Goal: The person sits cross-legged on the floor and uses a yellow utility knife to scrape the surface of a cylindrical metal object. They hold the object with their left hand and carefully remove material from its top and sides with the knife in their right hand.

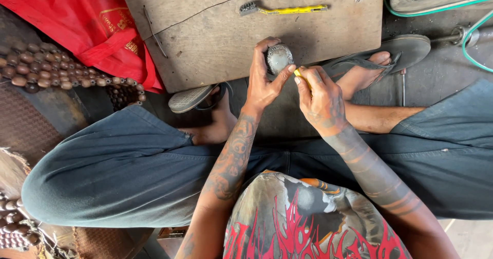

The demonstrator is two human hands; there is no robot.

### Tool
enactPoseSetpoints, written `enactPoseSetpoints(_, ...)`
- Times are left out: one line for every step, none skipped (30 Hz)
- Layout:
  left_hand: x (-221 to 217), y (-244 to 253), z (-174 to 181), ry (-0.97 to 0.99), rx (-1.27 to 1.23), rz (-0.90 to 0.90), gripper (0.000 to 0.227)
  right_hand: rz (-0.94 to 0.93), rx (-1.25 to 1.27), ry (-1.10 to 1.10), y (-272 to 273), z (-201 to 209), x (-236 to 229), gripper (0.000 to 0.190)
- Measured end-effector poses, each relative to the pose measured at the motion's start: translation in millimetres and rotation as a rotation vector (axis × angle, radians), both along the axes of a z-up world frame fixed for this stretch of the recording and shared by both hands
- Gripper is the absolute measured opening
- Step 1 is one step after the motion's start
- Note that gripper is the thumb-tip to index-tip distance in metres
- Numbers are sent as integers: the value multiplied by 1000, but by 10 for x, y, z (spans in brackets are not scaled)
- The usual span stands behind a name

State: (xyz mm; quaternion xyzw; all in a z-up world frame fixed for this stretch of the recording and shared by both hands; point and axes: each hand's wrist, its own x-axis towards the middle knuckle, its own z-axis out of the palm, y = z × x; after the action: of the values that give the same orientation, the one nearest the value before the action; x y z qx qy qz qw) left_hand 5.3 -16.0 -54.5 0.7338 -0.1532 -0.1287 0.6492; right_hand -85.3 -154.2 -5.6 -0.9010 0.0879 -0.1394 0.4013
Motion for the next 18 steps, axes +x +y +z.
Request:
enactPoseSetpoints(2, 5, -16, -1, 3, 2, 62, 2, 3, -1, -3, -12, -3, 11)
enactPoseSetpoints(5, 12, -31, 2, -3, 0, 62, 3, 6, 3, -4, -24, -5, 11)
enactPoseSetpoints(3, 7, -52, 6, -12, -2, 63, 5, 5, 9, -16, -34, -12, 10)
enactPoseSetpoints(13, 4, -45, 6, -13, -1, 63, 6, 5, 8, -23, -44, 5, 10)
enactPoseSetpoints(6, -3, -40, 7, -15, 7, 62, 6, -4, 10, -34, -52, 6, 10)
enactPoseSetpoints(-4, -10, -37, 9, -18, 15, 62, 7, -12, 11, -45, -61, 5, 10)
enactPoseSetpoints(-10, -12, -53, 13, -19, 16, 62, 8, -14, 15, -48, -90, -2, 10)
enactPoseSetpoints(-20, -15, -65, 12, -18, 25, 62, 13, -43, 10, -52, -115, -11, 11)
enactPoseSetpoints(-8, -28, -76, 6, -19, 32, 63, 16, -73, 0, -64, -141, -5, 12)
enactPoseSetpoints(-17, -40, -81, 5, -22, 31, 63, 16, -76, 0, -79, -155, -9, 12)
enactPoseSetpoints(-19, -45, -82, 4, -17, 36, 61, 18, -102, 4, -87, -168, -6, 12)
enactPoseSetpoints(-23, -48, -81, 2, -13, 40, 60, 21, -128, 9, -93, -179, -4, 13)
enactPoseSetpoints(-35, -50, -75, -1, -14, 39, 60, 20, -129, 7, -94, -161, 0, 13)
enactPoseSetpoints(-45, -53, -68, 2, -20, 44, 58, 21, -133, 2, -95, -141, 7, 13)
enactPoseSetpoints(-33, -50, -60, 2, -25, 49, 57, 21, -136, -7, -92, -126, 33, 13)
enactPoseSetpoints(-13, -34, -33, -4, -24, 48, 57, 20, -135, -13, -74, -114, 29, 13)
enactPoseSetpoints(-18, -19, -9, -6, -28, 27, 57, 23, -153, -1, -60, -98, 6, 14)
enactPoseSetpoints(-20, -5, 11, -8, -31, 7, 58, 27, -172, 11, -46, -88, -15, 14)
